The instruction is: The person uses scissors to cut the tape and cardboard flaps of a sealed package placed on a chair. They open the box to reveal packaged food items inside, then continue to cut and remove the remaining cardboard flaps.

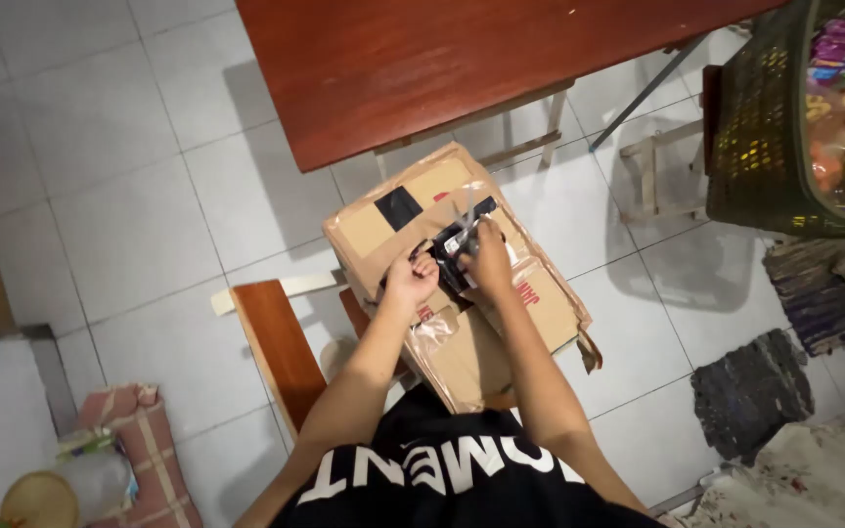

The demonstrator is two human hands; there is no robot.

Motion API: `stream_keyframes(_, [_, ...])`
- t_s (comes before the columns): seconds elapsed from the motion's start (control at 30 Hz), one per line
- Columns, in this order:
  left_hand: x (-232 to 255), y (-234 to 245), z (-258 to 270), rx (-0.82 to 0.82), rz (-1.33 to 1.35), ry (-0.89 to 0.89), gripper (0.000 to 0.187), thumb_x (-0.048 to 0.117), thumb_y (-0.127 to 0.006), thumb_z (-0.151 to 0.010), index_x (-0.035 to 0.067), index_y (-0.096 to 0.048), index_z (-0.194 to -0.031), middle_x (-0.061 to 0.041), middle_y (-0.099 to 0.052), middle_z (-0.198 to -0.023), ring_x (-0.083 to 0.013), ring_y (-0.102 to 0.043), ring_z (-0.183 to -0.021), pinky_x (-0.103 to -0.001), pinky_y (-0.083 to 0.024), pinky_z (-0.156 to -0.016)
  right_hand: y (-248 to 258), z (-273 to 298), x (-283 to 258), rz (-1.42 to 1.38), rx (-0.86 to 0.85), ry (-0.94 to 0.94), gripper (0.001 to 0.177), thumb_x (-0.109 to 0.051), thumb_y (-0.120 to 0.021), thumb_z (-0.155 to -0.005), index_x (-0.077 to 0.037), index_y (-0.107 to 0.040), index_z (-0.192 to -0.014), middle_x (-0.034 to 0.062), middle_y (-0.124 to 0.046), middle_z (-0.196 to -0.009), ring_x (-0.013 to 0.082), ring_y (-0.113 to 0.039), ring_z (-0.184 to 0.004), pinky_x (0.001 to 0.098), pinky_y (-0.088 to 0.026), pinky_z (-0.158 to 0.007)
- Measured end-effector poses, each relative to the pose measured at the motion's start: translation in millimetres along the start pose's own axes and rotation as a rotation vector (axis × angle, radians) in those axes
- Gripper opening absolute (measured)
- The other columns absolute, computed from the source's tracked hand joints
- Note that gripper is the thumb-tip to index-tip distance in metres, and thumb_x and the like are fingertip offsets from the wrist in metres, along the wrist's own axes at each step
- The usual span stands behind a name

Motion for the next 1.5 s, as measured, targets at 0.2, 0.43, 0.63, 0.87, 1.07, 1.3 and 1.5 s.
stream_keyframes(0.2, [2.8,3.5,-1.5,0.011,-0.065,0.02,0.029,0.019,-0.046,-0.102,0.016,-0.037,-0.075,0.012,-0.026,-0.059,-0.0072,-0.032,-0.044,-0.022,-0.029,-0.045,10.0,27.8,22.7,-0.373,0.014,-0.128,0.054,-0.048,-0.086,-0.082,-0.039,-0.067,-0.133,0.0025,-0.056,-0.118,0.0276,-0.066,-0.106,0.0389,-0.053,-0.094])
stream_keyframes(0.43, [7.5,0.6,-7.0,0.034,-0.125,-0.004,0.026,0.013,-0.045,-0.099,0.016,-0.039,-0.074,0.012,-0.026,-0.059,-0.006,-0.034,-0.045,-0.02,-0.031,-0.046,16.5,51.6,11.2,-0.4,-0.011,-0.067,0.059,-0.04,-0.089,-0.08,-0.034,-0.069,-0.135,0.0097,-0.048,-0.113,0.0293,-0.062,-0.098,0.0382,-0.054,-0.093])
stream_keyframes(0.63, [6.6,1.8,-14.1,0.064,-0.135,-0.028,0.026,0.012,-0.045,-0.098,0.016,-0.039,-0.073,0.011,-0.027,-0.059,-0.0064,-0.035,-0.045,-0.02,-0.033,-0.046,15.3,58.6,22.7,-0.362,-0.095,-0.07,0.058,-0.041,-0.087,-0.082,-0.037,-0.068,-0.136,0.0143,-0.058,-0.1,0.0325,-0.067,-0.095,0.0397,-0.053,-0.091])
stream_keyframes(0.87, [10.3,0.5,-18.5,0.097,-0.186,-0.08,0.026,0.01,-0.046,-0.098,0.015,-0.04,-0.074,0.011,-0.029,-0.058,-0.0066,-0.036,-0.045,-0.02,-0.034,-0.046,9.0,68.5,14.1,-0.492,-0.319,-0.164,0.042,-0.039,-0.091,-0.075,-0.021,-0.078,-0.112,0.0105,-0.07,-0.063,0.0206,-0.071,-0.06,0.0288,-0.052,-0.057])
stream_keyframes(1.07, [7.3,-4.0,-15.7,0.096,-0.217,-0.116,0.025,0.011,-0.046,-0.099,0.015,-0.041,-0.075,0.01,-0.031,-0.058,-0.0075,-0.037,-0.045,-0.021,-0.035,-0.046,21.6,87.0,-6.7,-0.707,-0.471,-0.328,0.047,-0.049,-0.084,-0.08,-0.005,-0.073,-0.093,0.0148,-0.067,-0.058,0.0225,-0.068,-0.047,0.0256,-0.046,-0.035])
stream_keyframes(1.3, [4.6,-4.8,-12.6,0.085,-0.206,-0.121,0.032,0.019,-0.039,-0.105,0.015,-0.041,-0.073,0.01,-0.028,-0.058,-0.0072,-0.035,-0.045,-0.02,-0.035,-0.045,7.8,83.5,-6.9,-0.96,-0.619,-0.393,0.05,-0.045,-0.081,-0.086,0.001,-0.066,-0.099,0.0169,-0.064,-0.06,0.0237,-0.067,-0.049,0.0214,-0.04,-0.033])
stream_keyframes(1.5, [-5.4,-16.7,10.1,0.107,-0.359,-0.096,0.043,0.03,-0.033,-0.108,0.016,-0.034,-0.067,0.01,-0.023,-0.056,-0.0079,-0.032,-0.044,-0.021,-0.029,-0.044,-3.8,71.4,-7.4,-1.0,-0.612,-0.373,0.048,-0.044,-0.081,-0.086,-0.001,-0.065,-0.099,0.017,-0.064,-0.062,0.0242,-0.067,-0.05,0.0206,-0.038,-0.034])
Point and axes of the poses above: each hand's wrist, its own z-axis away from the middle knuckle, its own y-axis out of the back of the hand, x = y × z, the point moved 2 cm from there along -z, towards the middle knuckle
